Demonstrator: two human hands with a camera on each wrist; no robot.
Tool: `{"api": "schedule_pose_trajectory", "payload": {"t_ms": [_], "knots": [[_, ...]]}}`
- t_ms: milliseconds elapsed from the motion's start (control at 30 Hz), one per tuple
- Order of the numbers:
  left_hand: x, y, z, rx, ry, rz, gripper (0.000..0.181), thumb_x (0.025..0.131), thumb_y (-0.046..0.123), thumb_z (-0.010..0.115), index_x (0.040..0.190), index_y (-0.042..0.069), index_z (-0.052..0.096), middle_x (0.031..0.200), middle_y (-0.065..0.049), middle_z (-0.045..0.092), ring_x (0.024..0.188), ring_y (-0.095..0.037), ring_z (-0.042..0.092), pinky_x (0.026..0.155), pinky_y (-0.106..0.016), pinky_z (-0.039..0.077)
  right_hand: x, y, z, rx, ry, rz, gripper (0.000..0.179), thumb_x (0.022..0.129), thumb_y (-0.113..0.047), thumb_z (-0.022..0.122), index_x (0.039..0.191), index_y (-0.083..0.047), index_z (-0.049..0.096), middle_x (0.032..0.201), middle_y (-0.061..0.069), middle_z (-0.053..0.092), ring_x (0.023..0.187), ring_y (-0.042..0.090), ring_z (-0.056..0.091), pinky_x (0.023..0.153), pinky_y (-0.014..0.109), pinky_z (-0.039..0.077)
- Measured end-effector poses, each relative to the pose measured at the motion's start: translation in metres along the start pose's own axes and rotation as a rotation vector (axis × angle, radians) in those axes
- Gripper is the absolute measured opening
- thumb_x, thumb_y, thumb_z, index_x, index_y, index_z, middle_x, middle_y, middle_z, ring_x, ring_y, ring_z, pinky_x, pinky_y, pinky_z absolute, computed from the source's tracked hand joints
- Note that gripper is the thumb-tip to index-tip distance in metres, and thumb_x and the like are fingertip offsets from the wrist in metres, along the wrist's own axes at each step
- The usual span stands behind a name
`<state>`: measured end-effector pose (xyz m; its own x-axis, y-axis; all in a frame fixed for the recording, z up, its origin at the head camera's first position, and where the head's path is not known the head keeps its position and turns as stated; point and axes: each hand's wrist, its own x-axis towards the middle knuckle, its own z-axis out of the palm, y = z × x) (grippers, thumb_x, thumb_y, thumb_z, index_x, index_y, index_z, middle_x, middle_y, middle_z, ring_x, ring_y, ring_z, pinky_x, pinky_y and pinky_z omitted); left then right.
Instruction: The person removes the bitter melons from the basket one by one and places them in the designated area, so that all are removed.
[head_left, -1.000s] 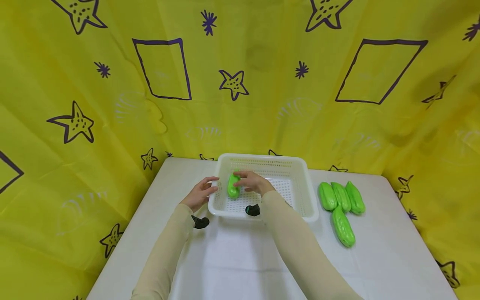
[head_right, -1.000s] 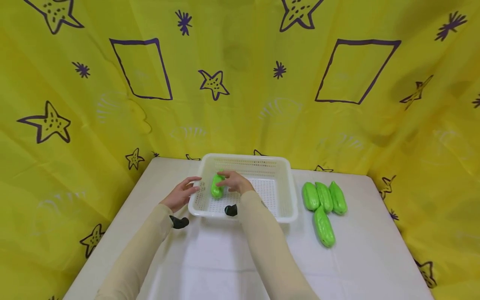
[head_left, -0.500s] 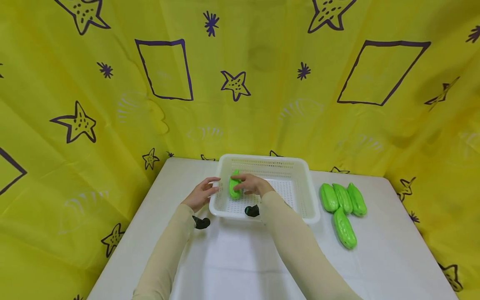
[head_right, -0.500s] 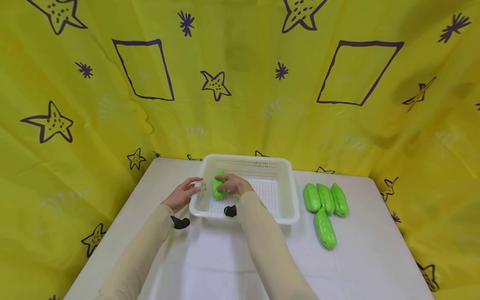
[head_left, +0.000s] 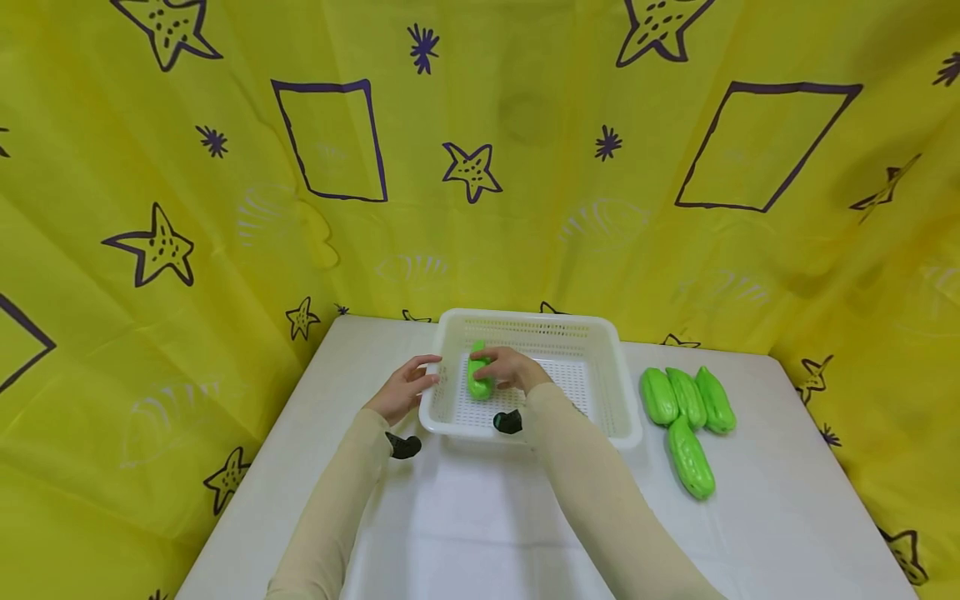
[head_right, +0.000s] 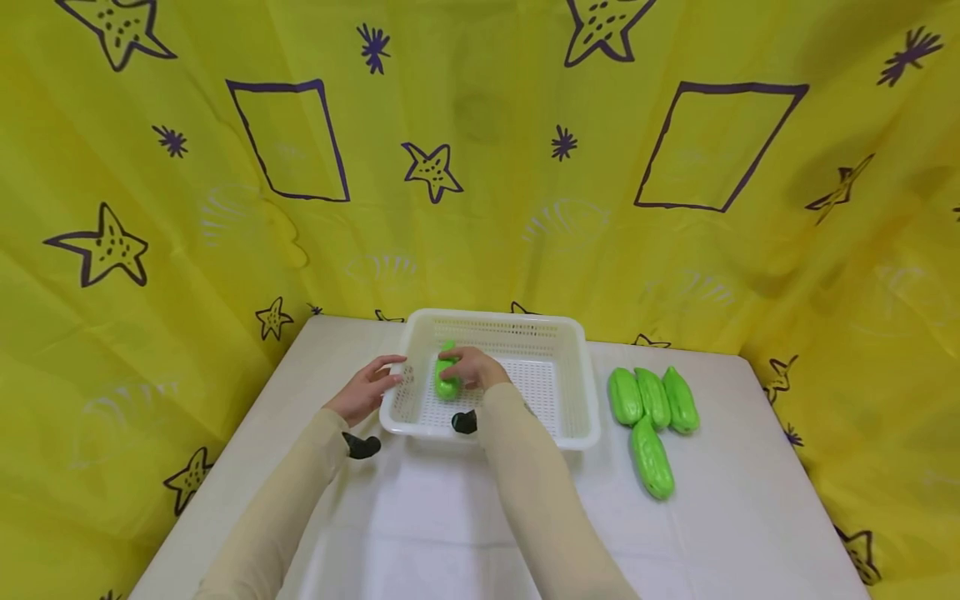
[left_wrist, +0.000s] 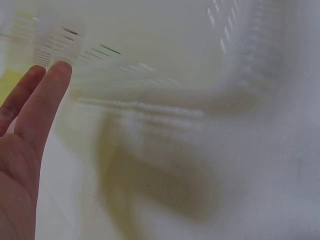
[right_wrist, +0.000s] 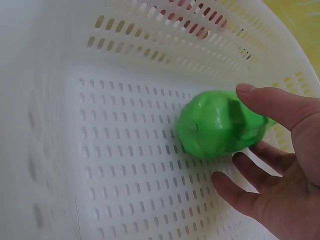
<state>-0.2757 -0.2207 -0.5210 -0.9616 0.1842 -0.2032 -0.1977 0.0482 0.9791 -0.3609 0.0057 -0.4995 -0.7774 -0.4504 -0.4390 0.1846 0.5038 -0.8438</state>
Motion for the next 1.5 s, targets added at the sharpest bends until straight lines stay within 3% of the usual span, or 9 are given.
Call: {"api": "schedule_pose_trajectory", "payload": {"t_ms": [567, 833, 1067, 1200, 1400, 1500], "knots": [[0.000, 0.002, 0.000, 0.005, 0.006, -0.023, 0.047, 0.100, 0.016, 0.057, 0.144, 0.015, 0.043, 0.149, -0.016, 0.040, 0.128, -0.032, 0.046, 0.101, -0.051, 0.042, 0.002, 0.010, -0.006, 0.140, 0.044, 0.024, 0.041, 0.090, -0.001, 0.067, 0.131, -0.006, 0.061, 0.138, 0.019, 0.050, 0.122, 0.033, 0.052, 0.091, 0.050, 0.050], [0.002, 0.001, -0.001, 0.004, 0.008, -0.032, 0.046, 0.100, 0.017, 0.058, 0.144, 0.017, 0.044, 0.149, -0.015, 0.041, 0.128, -0.031, 0.046, 0.101, -0.049, 0.043, 0.010, 0.014, -0.010, 0.079, 0.040, 0.012, 0.036, 0.086, -0.010, 0.075, 0.120, -0.012, 0.065, 0.132, 0.016, 0.051, 0.110, 0.029, 0.056, 0.082, 0.047, 0.053], [0.002, 0.000, -0.001, 0.009, 0.019, -0.030, 0.043, 0.100, 0.016, 0.058, 0.141, 0.019, 0.046, 0.149, -0.014, 0.041, 0.129, -0.031, 0.046, 0.102, -0.051, 0.041, -0.004, 0.010, -0.010, 0.041, 0.040, 0.010, 0.041, 0.093, -0.007, 0.063, 0.134, -0.011, 0.058, 0.148, 0.015, 0.039, 0.122, 0.033, 0.049, 0.094, 0.052, 0.046], [0.001, 0.001, 0.000, 0.009, 0.015, -0.020, 0.043, 0.100, 0.015, 0.057, 0.141, 0.018, 0.046, 0.148, -0.015, 0.041, 0.128, -0.031, 0.046, 0.102, -0.051, 0.042, -0.014, 0.005, -0.011, 0.032, 0.029, -0.008, 0.041, 0.096, -0.010, 0.057, 0.137, -0.009, 0.055, 0.153, 0.015, 0.032, 0.117, 0.032, 0.048, 0.095, 0.051, 0.045], [0.000, 0.001, 0.002, 0.003, 0.012, -0.015, 0.044, 0.100, 0.013, 0.056, 0.143, 0.016, 0.044, 0.148, -0.017, 0.041, 0.127, -0.032, 0.047, 0.100, -0.051, 0.043, -0.003, 0.015, -0.022, 0.061, 0.005, -0.051, 0.042, 0.095, -0.018, 0.065, 0.135, -0.011, 0.056, 0.141, 0.018, 0.045, 0.103, 0.027, 0.054, 0.081, 0.042, 0.052], [0.002, 0.000, 0.000, 0.009, 0.016, -0.018, 0.043, 0.099, 0.015, 0.058, 0.141, 0.017, 0.047, 0.147, -0.015, 0.044, 0.125, -0.030, 0.048, 0.099, -0.050, 0.044, -0.005, 0.014, -0.027, 0.067, -0.012, -0.065, 0.043, 0.096, -0.018, 0.063, 0.138, -0.011, 0.054, 0.138, 0.019, 0.047, 0.103, 0.026, 0.054, 0.081, 0.041, 0.052]]}}
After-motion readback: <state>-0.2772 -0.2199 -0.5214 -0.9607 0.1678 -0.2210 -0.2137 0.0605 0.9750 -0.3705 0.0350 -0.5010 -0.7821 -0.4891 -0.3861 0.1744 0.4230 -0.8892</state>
